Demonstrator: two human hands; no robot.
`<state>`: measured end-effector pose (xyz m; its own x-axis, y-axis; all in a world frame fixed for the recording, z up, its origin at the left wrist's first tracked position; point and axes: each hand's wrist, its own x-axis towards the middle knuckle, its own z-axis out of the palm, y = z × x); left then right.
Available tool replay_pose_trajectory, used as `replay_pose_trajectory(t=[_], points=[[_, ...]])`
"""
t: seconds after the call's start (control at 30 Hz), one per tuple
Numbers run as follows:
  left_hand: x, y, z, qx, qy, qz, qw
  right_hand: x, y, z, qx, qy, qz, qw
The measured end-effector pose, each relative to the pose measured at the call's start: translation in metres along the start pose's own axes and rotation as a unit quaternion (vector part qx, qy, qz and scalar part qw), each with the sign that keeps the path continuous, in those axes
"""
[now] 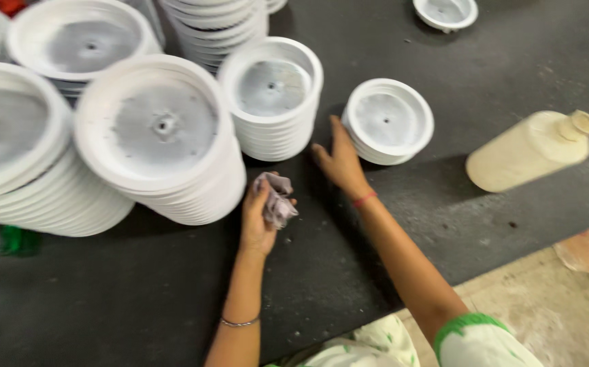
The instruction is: The person picks white plastic lampshade covers one at a time from stacks on the workbench, wipes the inner surface and rim with a cloth, and stacks the wiped covers back on the bench. A plastic bottle sits nearby on the table.
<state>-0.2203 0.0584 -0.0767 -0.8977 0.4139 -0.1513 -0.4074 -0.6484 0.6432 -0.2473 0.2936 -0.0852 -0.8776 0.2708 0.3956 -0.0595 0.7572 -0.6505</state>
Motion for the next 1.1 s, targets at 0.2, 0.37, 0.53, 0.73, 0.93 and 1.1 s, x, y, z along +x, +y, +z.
replay_pose_trajectory(t=[0.2,0.37,0.53,0.73,0.93,1.1], points=[[0.004,-0.003,-0.005,-0.026,0.007,-0.004,1.0,0.006,0.03,-0.03,-0.003,0.038,0.064,0.997],[0.009,0.004,0.004,-0.022,-0.015,-0.019,0.999,0.044,0.018,-0.047,0.101,0.029,0.122,0.987],[0.004,0.01,0.013,0.007,-0.072,-0.018,0.997,0.119,0.014,-0.009,0.454,-0.123,0.216,0.856],[0.002,0.022,0.024,0.087,-0.023,0.009,0.996,0.176,0.011,0.04,0.556,-0.203,0.187,0.784],[0.003,0.027,0.025,0.111,0.005,0.008,0.994,0.147,0.014,0.028,0.502,-0.202,0.21,0.814],[0.0,0.023,0.025,0.154,-0.065,-0.038,0.985,0.11,0.034,-0.014,0.453,-0.194,0.265,0.829]])
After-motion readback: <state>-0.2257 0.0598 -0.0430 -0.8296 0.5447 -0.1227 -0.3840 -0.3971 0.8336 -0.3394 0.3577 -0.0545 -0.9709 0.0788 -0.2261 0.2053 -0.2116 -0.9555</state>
